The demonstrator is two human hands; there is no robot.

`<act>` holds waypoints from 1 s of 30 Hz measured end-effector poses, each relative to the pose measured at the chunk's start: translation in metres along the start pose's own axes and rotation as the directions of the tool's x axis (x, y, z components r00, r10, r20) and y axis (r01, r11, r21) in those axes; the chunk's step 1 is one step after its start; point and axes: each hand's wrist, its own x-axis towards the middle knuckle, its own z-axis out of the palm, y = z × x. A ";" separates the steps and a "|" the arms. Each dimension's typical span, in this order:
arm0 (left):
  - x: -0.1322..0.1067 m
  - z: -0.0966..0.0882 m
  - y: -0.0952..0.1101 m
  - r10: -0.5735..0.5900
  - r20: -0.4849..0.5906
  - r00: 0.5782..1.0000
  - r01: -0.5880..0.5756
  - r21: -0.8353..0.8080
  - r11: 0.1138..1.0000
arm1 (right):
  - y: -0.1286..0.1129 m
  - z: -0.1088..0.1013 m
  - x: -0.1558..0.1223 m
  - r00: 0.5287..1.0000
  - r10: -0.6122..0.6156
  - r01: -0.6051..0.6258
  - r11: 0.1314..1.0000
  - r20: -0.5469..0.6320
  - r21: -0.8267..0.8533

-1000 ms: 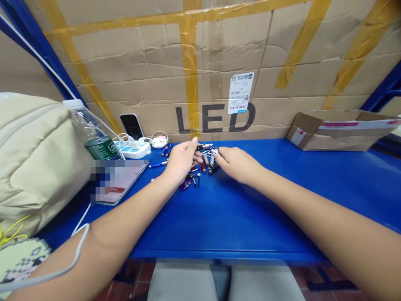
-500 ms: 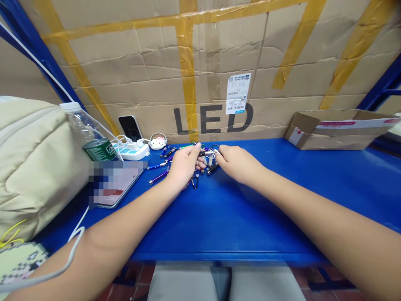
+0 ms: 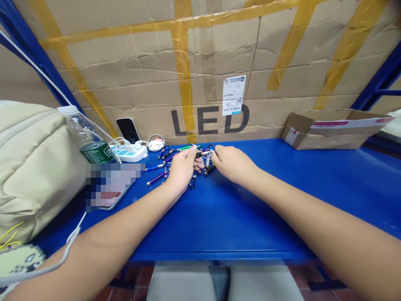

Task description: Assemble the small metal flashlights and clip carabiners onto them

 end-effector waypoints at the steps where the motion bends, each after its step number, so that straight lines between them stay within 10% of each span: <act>1: 0.001 0.000 -0.001 -0.001 -0.004 1.000 0.001 0.002 1.000 | 0.000 0.001 0.001 1.000 0.001 -0.001 1.000 0.000 -0.001; 12: 0.003 0.005 0.003 -0.069 -0.117 0.991 0.056 -0.112 0.992 | -0.010 0.004 0.002 0.999 0.025 -0.029 0.986 0.025 0.166; 16: 0.014 -0.008 0.013 0.010 0.017 1.000 -0.013 0.195 0.981 | 0.004 0.006 0.006 1.000 0.019 -0.022 0.980 0.019 0.200; 19: 0.023 -0.025 0.016 0.216 0.169 0.962 -0.273 0.507 0.818 | 0.022 0.006 0.010 1.000 -0.015 0.013 0.992 0.017 0.124; 22: 0.029 -0.039 0.013 0.186 0.238 0.953 -0.298 0.645 0.704 | 0.034 0.008 0.014 0.998 -0.037 0.033 0.995 0.044 0.090; 30: 0.029 -0.042 0.008 0.199 0.322 0.926 -0.366 0.630 0.685 | 0.029 0.027 0.012 0.957 -0.263 0.277 0.952 -0.119 0.129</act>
